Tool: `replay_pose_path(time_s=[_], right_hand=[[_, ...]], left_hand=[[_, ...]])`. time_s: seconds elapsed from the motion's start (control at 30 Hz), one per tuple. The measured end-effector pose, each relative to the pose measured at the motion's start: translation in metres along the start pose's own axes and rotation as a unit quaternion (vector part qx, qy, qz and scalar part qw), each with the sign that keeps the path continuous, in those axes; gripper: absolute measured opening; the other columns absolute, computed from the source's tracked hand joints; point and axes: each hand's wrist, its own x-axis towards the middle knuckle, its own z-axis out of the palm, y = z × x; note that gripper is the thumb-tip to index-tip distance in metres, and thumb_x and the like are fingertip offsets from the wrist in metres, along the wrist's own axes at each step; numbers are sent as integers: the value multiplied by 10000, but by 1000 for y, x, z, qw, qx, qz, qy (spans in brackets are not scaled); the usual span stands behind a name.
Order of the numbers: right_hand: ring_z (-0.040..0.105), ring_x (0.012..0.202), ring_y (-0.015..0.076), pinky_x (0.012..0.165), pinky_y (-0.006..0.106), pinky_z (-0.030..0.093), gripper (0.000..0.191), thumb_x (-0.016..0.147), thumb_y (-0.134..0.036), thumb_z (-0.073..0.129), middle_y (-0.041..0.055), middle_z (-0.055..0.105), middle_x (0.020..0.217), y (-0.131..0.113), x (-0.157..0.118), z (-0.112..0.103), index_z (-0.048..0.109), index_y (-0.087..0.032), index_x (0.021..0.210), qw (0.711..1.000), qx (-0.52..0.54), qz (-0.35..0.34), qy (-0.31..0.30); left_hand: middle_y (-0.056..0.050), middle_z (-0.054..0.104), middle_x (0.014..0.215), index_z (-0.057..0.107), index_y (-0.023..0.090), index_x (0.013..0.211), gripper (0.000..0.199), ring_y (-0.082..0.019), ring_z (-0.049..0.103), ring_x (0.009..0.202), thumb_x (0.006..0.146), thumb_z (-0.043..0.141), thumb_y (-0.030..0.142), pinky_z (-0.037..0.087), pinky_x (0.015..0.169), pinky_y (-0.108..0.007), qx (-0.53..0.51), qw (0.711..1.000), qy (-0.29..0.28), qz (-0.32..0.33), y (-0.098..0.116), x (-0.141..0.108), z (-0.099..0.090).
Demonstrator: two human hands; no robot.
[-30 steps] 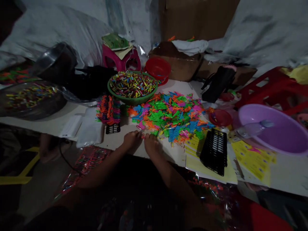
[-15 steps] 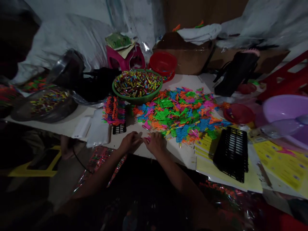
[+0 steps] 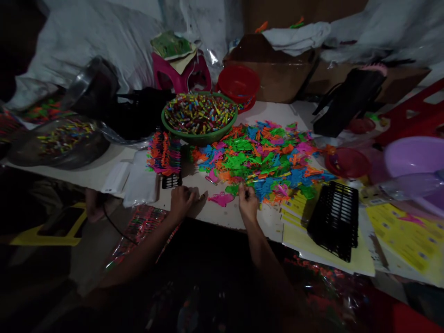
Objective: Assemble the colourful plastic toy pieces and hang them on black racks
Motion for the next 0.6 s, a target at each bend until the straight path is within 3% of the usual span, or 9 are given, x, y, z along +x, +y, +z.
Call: replay_pose_path(time_s=[0.07,0.13,0.27,0.4,0.47,0.53,0.6], right_hand=[[490,579,132,571,238,367,413,777,-564,394,2,538,591,8,4,-11,499,-183,659,998,-56,13,0],[523,617,154,596,255,372,414,780,-545,391,38,590,650,16,12,-14,550,-169,711,990,-142,16,-2],[549,653,173,607,265,365,385,798,-473,398,75,627,719,25,49,-15,604,-151,839,963,-269,35,12],[553,661,172,615,265,373,358,782,-452,436,70,629,705,24,80,-26,616,-145,810,971,-238,35,2],[549,637,165,605,265,385,400,773,-498,429,57,618,660,21,78,-33,613,-146,729,985,-172,28,-14],[545,607,155,587,262,400,440,751,-548,441,44,611,633,15,62,-37,614,-148,687,994,-87,24,-55],[554,607,148,586,259,420,428,716,-560,498,37,626,662,5,37,-38,634,-153,719,991,-12,9,-132]], left_hand=[[-156,556,914,508,122,935,489,-271,504,943,744,435,566,384,808,-372,68,994,-44,-72,11,1,-4],[-168,562,946,487,114,984,574,-288,514,956,694,481,610,396,782,-360,104,986,-102,-86,22,4,-5],[-177,597,951,433,92,1097,463,-282,566,924,762,493,406,410,737,-339,95,974,-192,-72,36,10,-5],[-170,616,937,453,89,1120,351,-268,580,922,796,438,221,411,771,-356,32,975,-202,-86,26,12,-7],[-142,623,913,461,107,1135,372,-250,584,904,785,477,232,422,780,-358,-94,967,-191,-140,18,10,-11],[-100,626,881,444,136,1168,409,-206,597,845,785,502,266,446,766,-341,-291,917,-185,-200,14,6,-15],[-74,630,851,473,150,1145,383,-164,604,771,790,508,290,470,741,-317,-457,829,-222,-232,15,2,-19]])
